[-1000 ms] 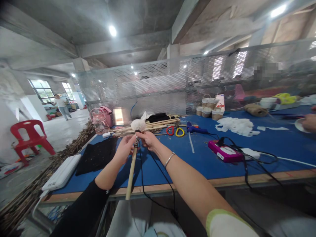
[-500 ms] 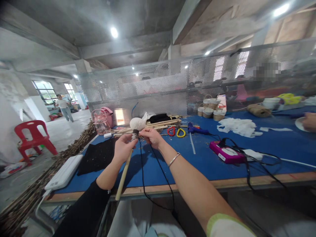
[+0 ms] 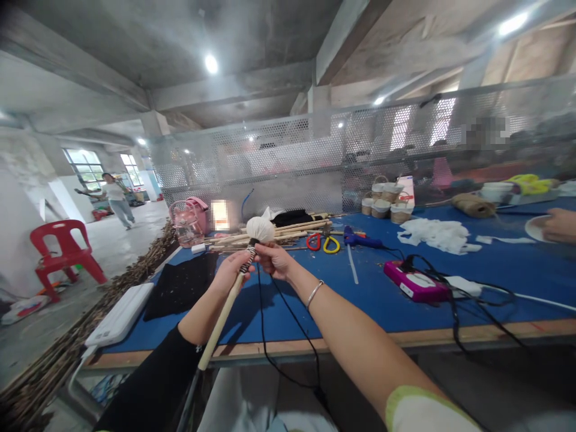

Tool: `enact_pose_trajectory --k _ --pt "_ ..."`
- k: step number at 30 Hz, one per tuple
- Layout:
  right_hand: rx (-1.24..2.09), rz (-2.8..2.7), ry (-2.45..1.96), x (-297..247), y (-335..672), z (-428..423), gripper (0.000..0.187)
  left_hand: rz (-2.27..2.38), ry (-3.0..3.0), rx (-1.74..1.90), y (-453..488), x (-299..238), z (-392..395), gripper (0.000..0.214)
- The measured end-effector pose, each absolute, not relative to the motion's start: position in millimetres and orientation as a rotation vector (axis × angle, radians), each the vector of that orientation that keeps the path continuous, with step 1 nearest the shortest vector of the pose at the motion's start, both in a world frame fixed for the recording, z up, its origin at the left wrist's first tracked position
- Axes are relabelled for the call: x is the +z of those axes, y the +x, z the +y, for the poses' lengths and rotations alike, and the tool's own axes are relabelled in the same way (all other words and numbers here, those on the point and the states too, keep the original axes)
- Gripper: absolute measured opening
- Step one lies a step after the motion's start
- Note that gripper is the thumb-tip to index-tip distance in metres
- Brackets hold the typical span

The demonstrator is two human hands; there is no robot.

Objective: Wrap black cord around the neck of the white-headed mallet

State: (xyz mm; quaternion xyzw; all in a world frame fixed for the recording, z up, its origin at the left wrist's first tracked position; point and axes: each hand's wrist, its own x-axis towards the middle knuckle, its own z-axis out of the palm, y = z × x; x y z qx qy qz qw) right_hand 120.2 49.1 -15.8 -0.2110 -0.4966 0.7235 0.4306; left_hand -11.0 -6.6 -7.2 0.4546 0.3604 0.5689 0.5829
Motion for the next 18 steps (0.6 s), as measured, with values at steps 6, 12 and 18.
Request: enact_pose_trajectory --k 6,12,18 --pt "1.780 -1.264 -0.635 -28.5 121.3 57.6 0.031 0.992 1.209 1.111 -5.9 -23.0 -3.4 0.041" --pt "1.706 -1.268 -0.660 -26.1 118.6 57.9 0.040 1.233 1.573 1.686 -12.1 -28.2 4.4 0.029" --pt "1.714 -1.336 -0.693 -27.1 113.1 53.1 0.035 1.268 1.760 1.632 -10.4 -28.9 2.1 0.035"
